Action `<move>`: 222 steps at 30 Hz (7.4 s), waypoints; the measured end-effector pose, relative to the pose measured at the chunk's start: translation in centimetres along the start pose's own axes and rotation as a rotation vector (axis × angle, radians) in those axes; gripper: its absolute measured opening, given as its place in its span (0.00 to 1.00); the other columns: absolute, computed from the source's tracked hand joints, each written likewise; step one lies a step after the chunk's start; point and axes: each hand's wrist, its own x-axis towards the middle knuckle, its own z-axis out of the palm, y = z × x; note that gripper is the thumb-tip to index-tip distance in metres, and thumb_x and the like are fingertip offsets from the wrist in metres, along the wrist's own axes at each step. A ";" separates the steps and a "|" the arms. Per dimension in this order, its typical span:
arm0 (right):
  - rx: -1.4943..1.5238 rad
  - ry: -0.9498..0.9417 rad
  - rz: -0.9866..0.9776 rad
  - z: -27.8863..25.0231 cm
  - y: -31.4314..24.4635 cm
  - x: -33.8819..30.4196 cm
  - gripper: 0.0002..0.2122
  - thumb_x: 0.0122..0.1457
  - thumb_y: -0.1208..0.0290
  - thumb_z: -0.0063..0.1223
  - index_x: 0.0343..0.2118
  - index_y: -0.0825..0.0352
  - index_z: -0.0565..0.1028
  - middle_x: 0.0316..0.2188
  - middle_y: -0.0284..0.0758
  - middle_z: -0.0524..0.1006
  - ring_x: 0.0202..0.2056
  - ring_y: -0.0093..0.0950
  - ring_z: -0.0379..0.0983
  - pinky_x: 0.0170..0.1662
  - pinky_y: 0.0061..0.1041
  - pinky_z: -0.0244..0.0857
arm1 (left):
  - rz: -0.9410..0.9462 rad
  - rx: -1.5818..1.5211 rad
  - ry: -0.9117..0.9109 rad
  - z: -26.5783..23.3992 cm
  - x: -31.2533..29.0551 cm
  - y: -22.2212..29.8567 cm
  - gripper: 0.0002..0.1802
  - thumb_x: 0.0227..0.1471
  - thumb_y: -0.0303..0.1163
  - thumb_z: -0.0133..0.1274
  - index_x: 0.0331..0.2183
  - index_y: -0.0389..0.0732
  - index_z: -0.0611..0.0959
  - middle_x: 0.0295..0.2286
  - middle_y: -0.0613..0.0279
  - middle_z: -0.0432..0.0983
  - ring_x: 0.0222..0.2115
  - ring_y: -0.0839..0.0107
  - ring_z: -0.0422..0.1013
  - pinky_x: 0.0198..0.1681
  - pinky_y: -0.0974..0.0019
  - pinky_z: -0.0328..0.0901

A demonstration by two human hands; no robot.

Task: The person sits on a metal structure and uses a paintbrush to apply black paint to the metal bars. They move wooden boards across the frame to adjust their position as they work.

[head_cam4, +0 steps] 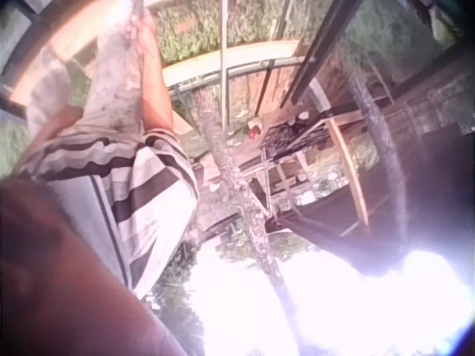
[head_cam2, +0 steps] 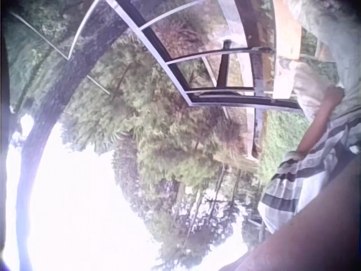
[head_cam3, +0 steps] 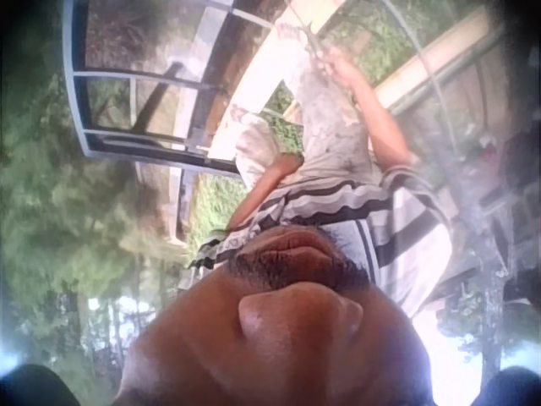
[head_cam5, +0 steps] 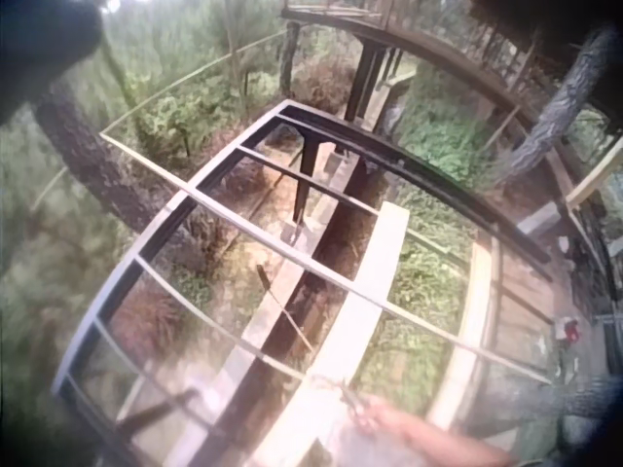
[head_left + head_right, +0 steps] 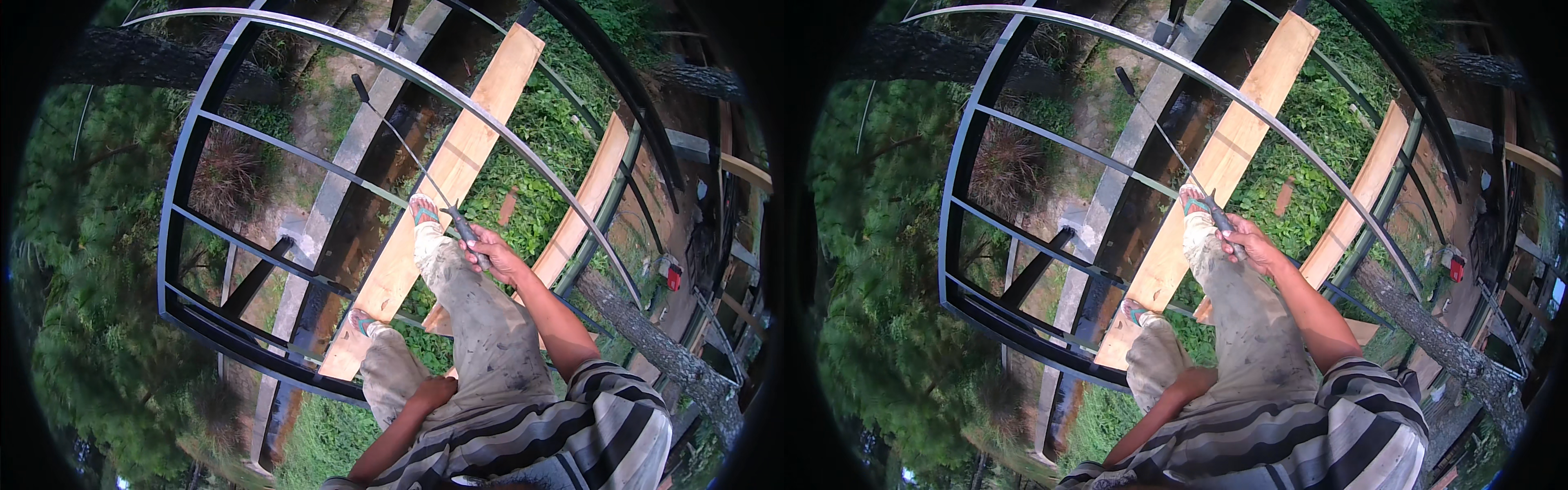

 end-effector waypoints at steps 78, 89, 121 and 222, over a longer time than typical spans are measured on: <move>-1.390 0.382 -0.155 -10.8 -0.3 19.2 0.18 0.70 0.51 0.50 0.28 0.58 0.68 0.19 0.21 0.61 0.19 0.15 0.55 0.23 0.20 0.49 | -0.766 -1.197 1.292 -7.4 12.3 -41.4 0.24 0.58 0.42 0.55 0.54 0.46 0.80 0.45 0.51 0.83 0.49 0.51 0.76 0.52 0.50 0.70; -1.100 0.365 -0.125 -11.0 0.3 37.8 0.15 0.71 0.51 0.48 0.35 0.58 0.68 0.15 0.22 0.61 0.13 0.13 0.57 0.13 0.17 0.50 | -1.151 -0.853 1.583 -12.7 9.6 -63.1 0.37 0.56 0.43 0.59 0.63 0.44 0.68 0.56 0.48 0.74 0.56 0.47 0.70 0.58 0.50 0.66; -0.785 0.414 -0.349 -19.2 7.4 44.8 0.13 0.72 0.56 0.47 0.37 0.60 0.68 0.16 0.25 0.64 0.12 0.16 0.58 0.12 0.19 0.53 | -0.885 -1.540 1.573 -13.7 8.7 -76.5 0.16 0.51 0.39 0.70 0.34 0.39 0.83 0.14 0.71 0.64 0.14 0.73 0.60 0.18 0.62 0.57; -1.042 0.442 -0.740 8.0 -6.9 88.9 0.23 0.64 0.50 0.56 0.38 0.72 0.78 0.22 0.43 0.78 0.22 0.37 0.77 0.27 0.38 0.70 | -1.383 -0.936 1.221 -10.5 7.2 -75.4 0.42 0.51 0.61 0.63 0.61 0.49 0.75 0.55 0.50 0.76 0.57 0.48 0.71 0.57 0.46 0.66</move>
